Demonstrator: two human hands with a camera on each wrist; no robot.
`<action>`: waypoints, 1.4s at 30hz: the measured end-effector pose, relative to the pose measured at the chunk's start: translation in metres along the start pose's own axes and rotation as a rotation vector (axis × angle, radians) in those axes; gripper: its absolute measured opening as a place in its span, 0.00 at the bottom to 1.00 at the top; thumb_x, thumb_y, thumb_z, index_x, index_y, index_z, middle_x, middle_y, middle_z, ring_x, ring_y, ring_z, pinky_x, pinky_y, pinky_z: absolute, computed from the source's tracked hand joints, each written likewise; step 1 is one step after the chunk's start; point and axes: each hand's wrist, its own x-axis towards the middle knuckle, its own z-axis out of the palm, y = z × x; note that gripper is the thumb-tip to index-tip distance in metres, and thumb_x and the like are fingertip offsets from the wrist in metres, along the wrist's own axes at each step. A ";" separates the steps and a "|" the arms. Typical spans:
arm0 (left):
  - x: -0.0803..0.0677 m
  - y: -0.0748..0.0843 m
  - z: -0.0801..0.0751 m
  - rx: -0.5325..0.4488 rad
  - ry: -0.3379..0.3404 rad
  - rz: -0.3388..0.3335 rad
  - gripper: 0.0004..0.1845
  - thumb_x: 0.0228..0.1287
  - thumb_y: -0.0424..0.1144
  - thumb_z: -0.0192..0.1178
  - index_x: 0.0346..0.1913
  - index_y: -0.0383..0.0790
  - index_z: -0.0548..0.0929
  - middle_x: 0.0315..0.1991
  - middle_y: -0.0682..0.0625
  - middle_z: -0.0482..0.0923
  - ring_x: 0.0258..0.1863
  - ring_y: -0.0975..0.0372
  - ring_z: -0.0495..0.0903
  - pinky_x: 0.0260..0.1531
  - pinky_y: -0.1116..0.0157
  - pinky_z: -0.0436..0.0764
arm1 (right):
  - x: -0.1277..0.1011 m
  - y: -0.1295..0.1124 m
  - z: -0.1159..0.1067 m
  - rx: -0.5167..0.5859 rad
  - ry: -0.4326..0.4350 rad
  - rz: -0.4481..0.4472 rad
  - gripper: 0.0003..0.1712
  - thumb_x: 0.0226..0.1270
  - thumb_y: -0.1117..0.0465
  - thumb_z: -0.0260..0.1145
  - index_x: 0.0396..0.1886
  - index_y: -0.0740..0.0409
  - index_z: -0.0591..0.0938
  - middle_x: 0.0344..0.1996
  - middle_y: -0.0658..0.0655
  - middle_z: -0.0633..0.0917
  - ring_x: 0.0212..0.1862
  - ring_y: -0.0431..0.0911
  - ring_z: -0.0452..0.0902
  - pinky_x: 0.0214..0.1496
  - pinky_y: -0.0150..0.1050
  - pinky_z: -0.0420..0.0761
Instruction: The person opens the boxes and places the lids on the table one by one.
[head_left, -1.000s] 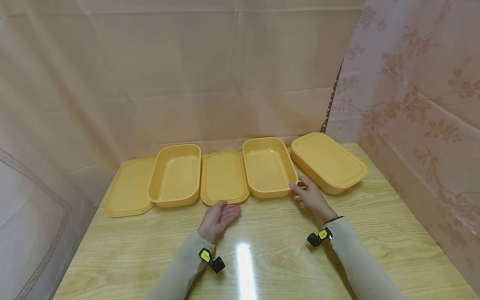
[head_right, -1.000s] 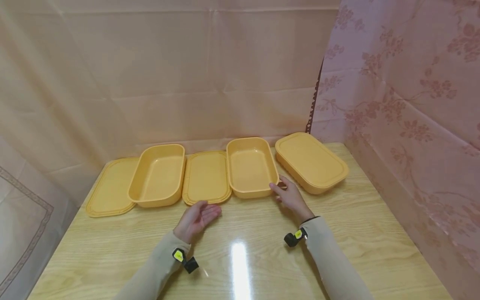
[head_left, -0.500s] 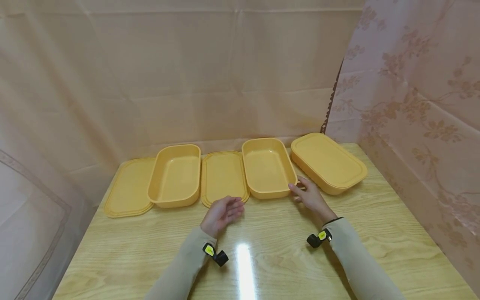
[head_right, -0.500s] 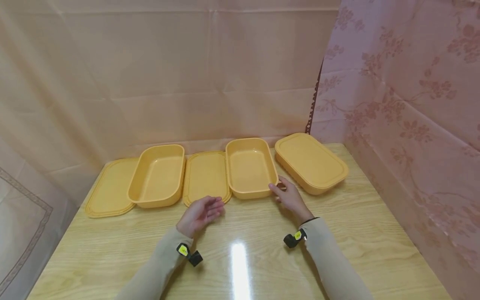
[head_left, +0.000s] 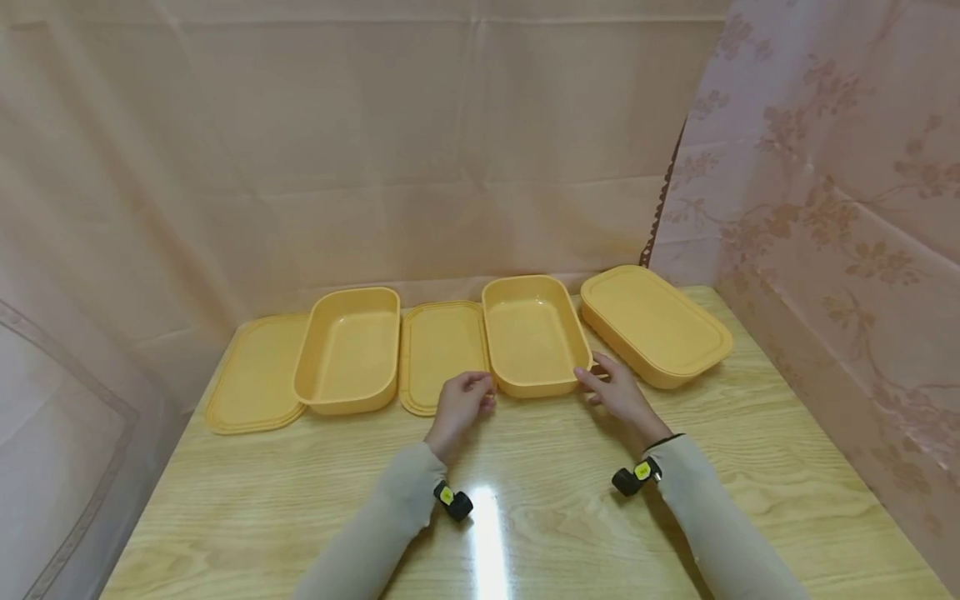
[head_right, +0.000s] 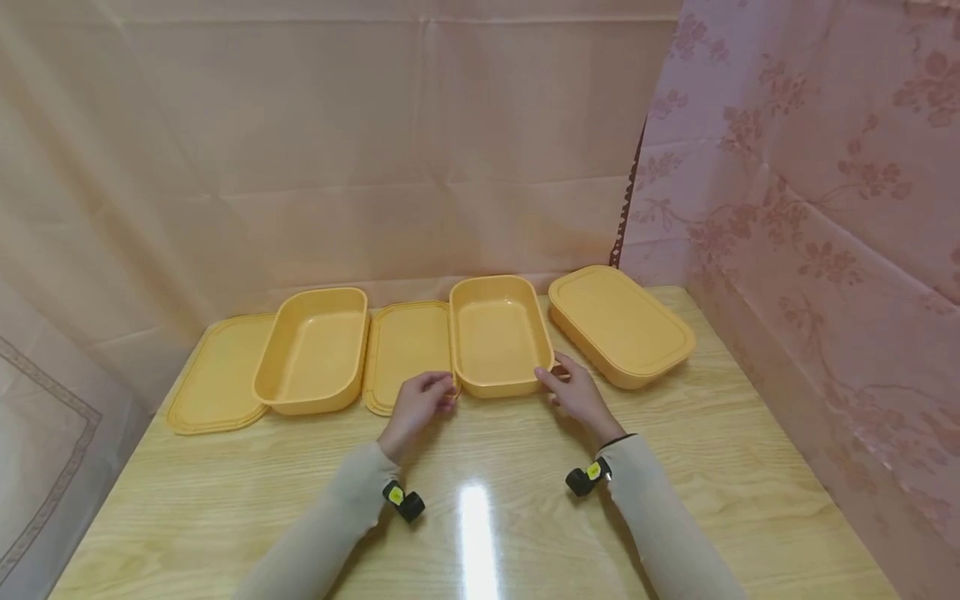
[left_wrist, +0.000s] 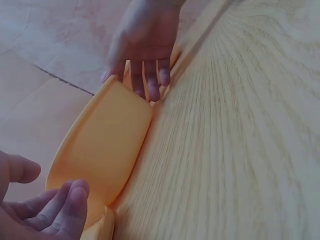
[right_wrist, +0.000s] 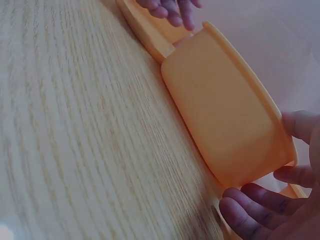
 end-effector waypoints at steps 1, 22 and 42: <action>0.000 0.000 0.002 0.006 0.007 0.008 0.15 0.71 0.34 0.55 0.54 0.26 0.78 0.40 0.36 0.83 0.28 0.63 0.81 0.35 0.67 0.85 | 0.000 0.000 0.000 -0.006 0.002 0.001 0.30 0.73 0.55 0.60 0.68 0.66 0.68 0.45 0.68 0.78 0.44 0.54 0.83 0.35 0.37 0.84; -0.003 0.005 0.018 -0.047 0.070 0.017 0.14 0.68 0.32 0.57 0.51 0.24 0.78 0.38 0.34 0.84 0.25 0.64 0.80 0.29 0.68 0.82 | 0.000 -0.003 -0.011 -0.148 -0.059 0.037 0.32 0.73 0.47 0.57 0.65 0.67 0.70 0.50 0.67 0.78 0.46 0.54 0.79 0.41 0.38 0.82; -0.014 0.004 0.026 -0.093 -0.039 -0.074 0.12 0.66 0.30 0.55 0.44 0.22 0.81 0.29 0.47 0.84 0.23 0.68 0.78 0.24 0.74 0.78 | -0.003 -0.009 -0.019 -0.234 -0.033 -0.031 0.33 0.73 0.50 0.59 0.65 0.70 0.69 0.48 0.69 0.81 0.42 0.58 0.82 0.35 0.38 0.82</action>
